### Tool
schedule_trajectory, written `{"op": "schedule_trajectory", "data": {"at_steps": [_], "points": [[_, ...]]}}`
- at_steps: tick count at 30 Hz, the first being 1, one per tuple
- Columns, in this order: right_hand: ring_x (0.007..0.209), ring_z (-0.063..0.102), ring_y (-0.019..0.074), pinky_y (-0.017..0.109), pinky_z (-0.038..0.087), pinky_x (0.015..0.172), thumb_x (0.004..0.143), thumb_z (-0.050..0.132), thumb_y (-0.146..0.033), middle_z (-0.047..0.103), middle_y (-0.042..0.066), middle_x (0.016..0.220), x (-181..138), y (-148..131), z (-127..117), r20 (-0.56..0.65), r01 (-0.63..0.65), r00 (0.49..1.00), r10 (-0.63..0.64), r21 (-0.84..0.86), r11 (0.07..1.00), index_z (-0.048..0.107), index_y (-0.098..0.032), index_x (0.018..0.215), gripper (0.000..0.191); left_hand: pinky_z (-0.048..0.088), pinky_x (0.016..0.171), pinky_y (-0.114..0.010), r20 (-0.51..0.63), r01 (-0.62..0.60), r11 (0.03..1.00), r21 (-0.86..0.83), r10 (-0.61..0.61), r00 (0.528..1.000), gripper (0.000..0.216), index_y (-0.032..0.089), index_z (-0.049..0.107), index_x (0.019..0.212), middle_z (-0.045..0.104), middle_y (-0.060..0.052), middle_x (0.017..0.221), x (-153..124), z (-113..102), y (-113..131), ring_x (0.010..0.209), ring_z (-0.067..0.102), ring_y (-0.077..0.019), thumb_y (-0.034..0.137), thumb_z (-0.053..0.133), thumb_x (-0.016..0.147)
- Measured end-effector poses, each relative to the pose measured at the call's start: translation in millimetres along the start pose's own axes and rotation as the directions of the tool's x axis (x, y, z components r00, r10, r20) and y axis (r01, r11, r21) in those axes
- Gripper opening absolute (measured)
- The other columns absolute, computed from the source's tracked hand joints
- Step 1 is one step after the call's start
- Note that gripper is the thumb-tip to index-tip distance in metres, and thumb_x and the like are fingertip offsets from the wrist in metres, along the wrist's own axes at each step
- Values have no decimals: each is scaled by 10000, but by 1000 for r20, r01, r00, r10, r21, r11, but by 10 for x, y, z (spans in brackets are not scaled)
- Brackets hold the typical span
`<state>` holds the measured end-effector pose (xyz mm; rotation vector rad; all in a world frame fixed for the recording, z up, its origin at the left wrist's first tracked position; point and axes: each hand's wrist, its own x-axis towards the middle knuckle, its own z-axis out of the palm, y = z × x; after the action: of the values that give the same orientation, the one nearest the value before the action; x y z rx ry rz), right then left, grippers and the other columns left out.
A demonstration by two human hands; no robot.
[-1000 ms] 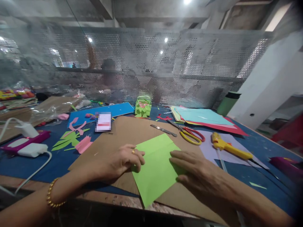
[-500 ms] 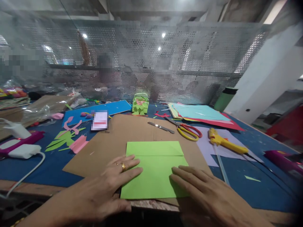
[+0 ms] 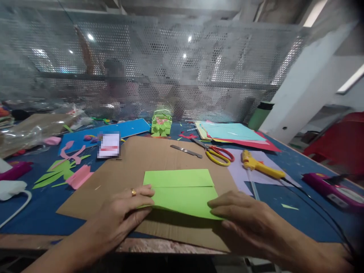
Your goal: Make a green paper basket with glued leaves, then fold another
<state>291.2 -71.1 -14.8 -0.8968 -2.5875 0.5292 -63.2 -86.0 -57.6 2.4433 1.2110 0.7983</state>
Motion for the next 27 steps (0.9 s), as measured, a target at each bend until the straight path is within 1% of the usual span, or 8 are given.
{"op": "schedule_trajectory", "data": {"at_steps": [4, 9, 11, 13, 16, 19, 22, 27], "points": [[714, 612, 147, 253, 485, 654, 1017, 491, -367, 669, 28, 761, 118, 60, 20, -58, -206, 976, 212, 87, 975, 671, -193, 769, 353, 562, 951, -301, -111, 140, 988, -71, -148, 983, 253, 275, 739, 1035, 744, -21, 1141, 26, 68, -2, 1159, 671, -208, 406, 527, 988], [542, 492, 125, 239, 343, 515, 970, 520, -388, 541, -41, 560, 244, 114, 102, -81, -513, 852, 518, 77, 855, 627, -198, 754, 306, 573, 651, -288, -262, 364, 931, -17, -355, 897, 323, 269, 677, 1153, 715, 15, 779, 87, 158, -8, 722, 701, -198, 482, 519, 970], [553, 471, 124, 245, 313, 523, 943, 572, -373, 550, -40, 571, 282, 138, 131, -143, -543, 833, 535, -23, 840, 608, -202, 728, 277, 548, 627, -291, -331, 400, 914, 65, -358, 873, 367, 295, 581, 1304, 666, 34, 729, 118, 208, -24, 673, 672, -193, 428, 522, 967], [569, 474, 126, 248, 302, 530, 918, 615, -360, 580, -31, 608, 310, 166, 156, -178, -546, 832, 525, -100, 832, 598, -205, 722, 250, 550, 717, -326, -348, 339, 928, 152, -271, 897, 442, 320, 476, 1409, 703, 4, 894, 141, 261, -43, 814, 692, -215, 370, 507, 970], [582, 539, 138, 246, 312, 535, 896, 655, -345, 616, -39, 653, 328, 203, 193, -183, -581, 809, 558, -109, 806, 627, -220, 902, 127, 516, 863, -393, -328, 239, 938, 251, -150, 933, 432, 299, 458, 1418, 682, -60, 1151, 152, 319, -52, 1034, 658, -255, 318, 464, 987], [596, 579, 148, 245, 336, 548, 884, 664, -318, 614, -56, 674, 330, 224, 230, -208, -601, 793, 573, -113, 791, 585, -233, 1035, 190, 487, 865, -401, -312, 272, 920, 283, -179, 933, 411, 246, 490, 1398, 664, -76, 1088, 144, 325, -26, 991, 633, -259, 310, 458, 993], [588, 579, 157, 248, 342, 537, 872, 669, -315, 593, -63, 652, 331, 240, 252, -219, -606, 790, 573, -143, 782, 562, -237, 1016, 196, 476, 834, -401, -296, 289, 909, 299, -200, 934, 428, 226, 490, 1407, 658, -69, 1012, 139, 291, 3, 932, 613, -258, 323, 463, 990], [533, 558, 148, 244, 339, 502, 870, 664, -316, 580, -68, 619, 327, 291, 266, -253, -598, 794, 553, -160, 785, 560, -246, 973, 162, 473, 831, -437, -221, 273, 912, 305, -211, 952, 447, 224, 446, 1443, 663, -84, 1044, 143, 247, 12, 986, 611, -280, 298, 411, 1004]]}}
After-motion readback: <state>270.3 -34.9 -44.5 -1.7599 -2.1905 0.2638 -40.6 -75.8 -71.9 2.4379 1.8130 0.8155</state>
